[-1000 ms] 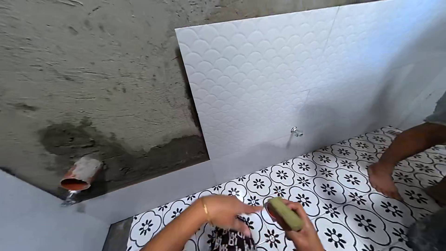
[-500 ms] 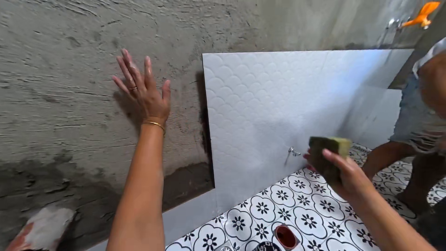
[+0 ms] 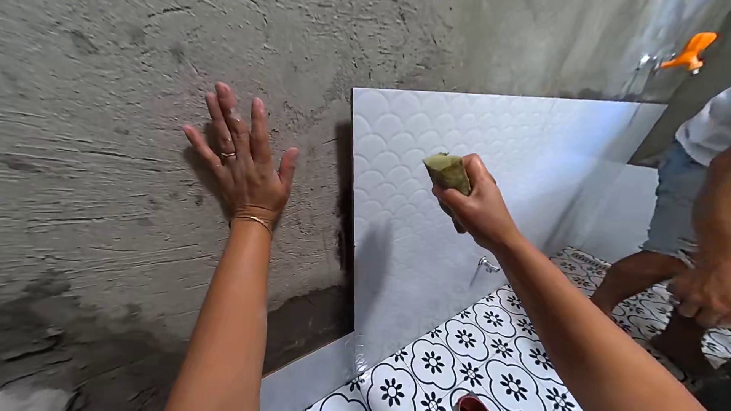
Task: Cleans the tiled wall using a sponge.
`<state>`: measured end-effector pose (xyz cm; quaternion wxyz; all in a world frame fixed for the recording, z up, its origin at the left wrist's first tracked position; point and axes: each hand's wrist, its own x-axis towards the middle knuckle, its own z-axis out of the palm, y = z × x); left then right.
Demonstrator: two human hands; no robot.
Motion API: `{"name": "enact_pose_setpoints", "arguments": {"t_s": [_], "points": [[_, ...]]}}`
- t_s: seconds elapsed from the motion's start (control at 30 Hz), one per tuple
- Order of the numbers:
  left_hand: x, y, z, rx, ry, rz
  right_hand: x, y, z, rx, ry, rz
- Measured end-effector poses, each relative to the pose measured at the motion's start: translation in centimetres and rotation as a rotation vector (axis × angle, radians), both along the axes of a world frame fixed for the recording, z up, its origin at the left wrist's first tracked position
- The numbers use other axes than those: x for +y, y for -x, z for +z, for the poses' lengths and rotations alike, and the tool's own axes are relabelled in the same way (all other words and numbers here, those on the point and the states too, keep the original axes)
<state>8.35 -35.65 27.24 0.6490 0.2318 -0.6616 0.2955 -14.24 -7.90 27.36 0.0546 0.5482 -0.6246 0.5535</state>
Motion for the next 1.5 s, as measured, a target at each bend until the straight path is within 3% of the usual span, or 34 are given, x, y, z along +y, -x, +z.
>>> {"name": "enact_pose_setpoints", "arguments": {"t_s": [0.07, 0.13, 0.33, 0.47, 0.73, 0.9, 1.03, 1.13, 1.27, 1.4, 1.5], "points": [[0.1, 0.1, 0.0, 0.006, -0.008, 0.01, -1.3, 0.4, 0.3, -0.046, 0.056, 0.048], [0.1, 0.1, 0.1, 0.0, -0.03, 0.037, -2.3, 0.9, 0.6, 0.047, 0.079, 0.019], [0.5, 0.1, 0.1, -0.013, -0.03, 0.067, -6.2, 1.2, 1.2, 0.704, 0.201, -0.146], [0.6, 0.3, 0.3, -0.015, -0.058, 0.107, -9.2, 1.0, 3.2, 0.915, 0.316, -0.22], [0.3, 0.6, 0.2, 0.022, -0.042, 0.173, -11.0, 3.2, -0.5, 1.01, 0.429, -0.233], [0.2, 0.5, 0.2, 0.002, -0.041, 0.208, -12.2, 3.9, 1.0, 0.958, 0.526, -0.245], [0.0, 0.4, 0.2, 0.011, -0.035, 0.226, -12.7, 3.8, 0.5, 1.064, 0.556, -0.174], [0.1, 0.4, 0.1, 0.015, -0.027, 0.232, -12.4, 4.8, 1.4, 0.94, 0.568, -0.185], [0.3, 0.6, 0.2, 0.034, -0.037, 0.244, -12.6, 4.2, 0.1, 1.036, 0.54, -0.103], [0.0, 0.5, 0.1, 0.035, -0.041, 0.247, -12.3, 4.7, 0.7, 0.922, 0.52, -0.131], [0.1, 0.5, 0.1, 0.034, -0.04, 0.236, -12.4, 4.2, -0.6, 1.0, 0.51, -0.109]]}}
